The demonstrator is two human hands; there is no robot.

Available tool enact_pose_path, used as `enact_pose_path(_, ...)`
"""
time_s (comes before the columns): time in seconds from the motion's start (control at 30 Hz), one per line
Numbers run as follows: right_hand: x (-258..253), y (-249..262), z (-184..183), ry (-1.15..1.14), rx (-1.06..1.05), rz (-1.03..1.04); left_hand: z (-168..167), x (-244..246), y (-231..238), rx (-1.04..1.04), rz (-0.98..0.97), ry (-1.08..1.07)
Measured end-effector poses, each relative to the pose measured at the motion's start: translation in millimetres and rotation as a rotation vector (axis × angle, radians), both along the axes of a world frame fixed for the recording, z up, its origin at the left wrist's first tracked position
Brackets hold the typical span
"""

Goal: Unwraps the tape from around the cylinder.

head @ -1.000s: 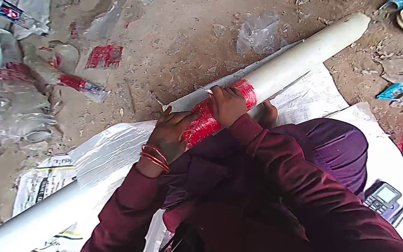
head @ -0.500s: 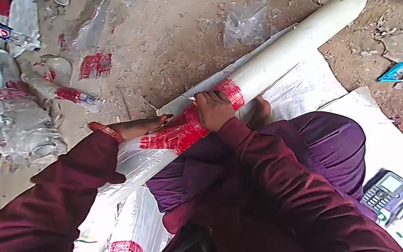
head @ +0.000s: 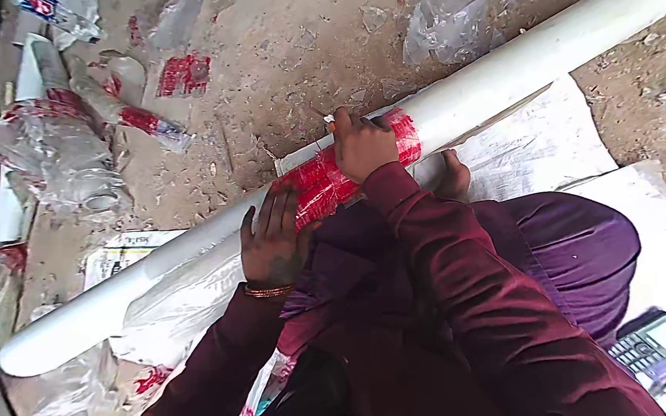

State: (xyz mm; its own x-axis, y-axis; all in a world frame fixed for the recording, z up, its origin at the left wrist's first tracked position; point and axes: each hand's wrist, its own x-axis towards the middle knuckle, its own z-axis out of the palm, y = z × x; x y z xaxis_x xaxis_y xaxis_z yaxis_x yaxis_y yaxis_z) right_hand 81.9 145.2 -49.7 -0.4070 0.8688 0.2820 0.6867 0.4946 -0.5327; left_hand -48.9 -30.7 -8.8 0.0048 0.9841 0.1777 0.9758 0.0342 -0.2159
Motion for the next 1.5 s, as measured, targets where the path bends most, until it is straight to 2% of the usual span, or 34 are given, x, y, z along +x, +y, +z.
enact_pose_path(0.07, -5.3, 11.9, 10.6, -0.031, -0.093, -0.034, 5.8, 11.7, 17.7, 0.013, -0.002, 0.039)
enact_pose_path(0.17, -15.0, 19.6, 24.5, -0.118, -0.251, -0.052, 25.9, 25.7, 47.5, -0.057, 0.158, 0.017)
enact_pose_path(0.23, -18.2, 21.8, 29.5, -0.153, -0.272, -0.06, 39.8, 20.7, 68.7, -0.123, 0.239, -0.043)
enact_pose_path(0.3, -16.2, 17.7, 29.1, -0.141, -0.208, -0.087, 36.6, 9.6, 75.7, -0.127, 0.19, -0.051)
enact_pose_path(0.4, -7.6, -12.0, 11.3, 0.037, 0.139, -0.221, 20.4, -10.0, 76.7, 0.006, 0.06, -0.062)
enact_pose_path(0.47, -3.9, -38.0, 4.5, 0.108, 0.229, -0.297, 8.0, -20.2, 79.4, 0.125, 0.007, -0.077)
enact_pose_path(0.5, -1.9, -51.6, 6.5, 0.109, 0.143, -0.302, 1.5, -24.4, 80.3, 0.185, -0.017, -0.066)
enact_pose_path(0.6, 6.6, -68.6, 43.2, -0.071, -0.563, -0.122, -10.7, -29.2, 78.3, 0.321, -0.072, -0.035)
enact_pose_path(0.67, 6.2, -63.7, 57.7, -0.176, -0.737, -0.039, -18.4, -28.5, 75.6, 0.426, -0.115, -0.012)
enact_pose_path(0.8, 0.9, -60.1, 65.0, -0.243, -0.777, 0.005, -31.8, -25.7, 66.2, 0.548, -0.167, 0.01)
enact_pose_path(1.07, -1.4, -60.6, 62.9, -0.263, -0.748, 0.027, -33.1, -28.2, 66.7, 0.588, -0.192, 0.019)
enact_pose_path(1.5, -7.7, -67.9, 60.8, -0.303, -0.683, -0.003, -27.8, -40.0, 69.1, 0.547, -0.244, -0.203)
